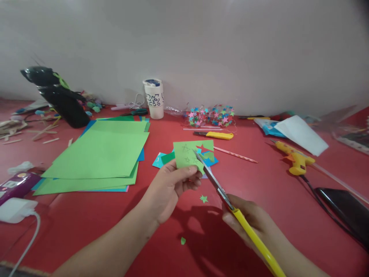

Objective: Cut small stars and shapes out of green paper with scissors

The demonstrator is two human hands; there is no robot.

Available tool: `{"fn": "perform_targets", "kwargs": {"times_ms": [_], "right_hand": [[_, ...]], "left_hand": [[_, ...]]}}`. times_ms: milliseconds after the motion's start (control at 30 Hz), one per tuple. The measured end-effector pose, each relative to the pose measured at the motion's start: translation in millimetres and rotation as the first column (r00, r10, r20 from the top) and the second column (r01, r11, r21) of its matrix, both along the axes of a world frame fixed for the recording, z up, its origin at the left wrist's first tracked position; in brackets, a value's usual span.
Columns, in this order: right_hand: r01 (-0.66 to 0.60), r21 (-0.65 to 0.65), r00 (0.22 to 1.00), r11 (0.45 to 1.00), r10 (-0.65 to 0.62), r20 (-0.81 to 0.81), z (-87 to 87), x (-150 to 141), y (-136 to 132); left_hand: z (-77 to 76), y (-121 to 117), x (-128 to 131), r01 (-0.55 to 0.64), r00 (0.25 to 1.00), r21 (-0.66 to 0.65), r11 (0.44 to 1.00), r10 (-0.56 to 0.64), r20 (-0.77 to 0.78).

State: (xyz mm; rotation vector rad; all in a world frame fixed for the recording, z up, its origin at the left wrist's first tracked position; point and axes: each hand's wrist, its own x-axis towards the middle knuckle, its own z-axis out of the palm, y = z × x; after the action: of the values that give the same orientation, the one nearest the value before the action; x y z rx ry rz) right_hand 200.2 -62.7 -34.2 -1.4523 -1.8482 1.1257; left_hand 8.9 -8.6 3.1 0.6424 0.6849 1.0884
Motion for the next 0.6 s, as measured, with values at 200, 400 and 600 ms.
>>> {"fn": "perform_targets", "kwargs": {"times_ms": [200, 400, 600], "right_hand": [[-0.029, 0.001, 0.999, 1.0, 0.029, 0.04, -1.8, 1.1, 1.3], [-0.034, 0.009, 0.997, 0.999, 0.033, 0.075, -4.0, 0.5, 3.0], [-0.044, -0.019, 0.999, 0.999, 0.044, -0.002, -9.1, 2.4, 2.3]], "left_hand": [[7.3, 4.2, -4.8, -0.154, 0.988, -0.01, 0.988, 0.154, 0.022], [12.9, 3.1, -6.9, -0.157, 0.982, 0.098, 0.983, 0.166, -0.094], [8.5, 6.8, -8.0, -0.186, 0.972, 0.071, 0.98, 0.194, -0.129]]}}
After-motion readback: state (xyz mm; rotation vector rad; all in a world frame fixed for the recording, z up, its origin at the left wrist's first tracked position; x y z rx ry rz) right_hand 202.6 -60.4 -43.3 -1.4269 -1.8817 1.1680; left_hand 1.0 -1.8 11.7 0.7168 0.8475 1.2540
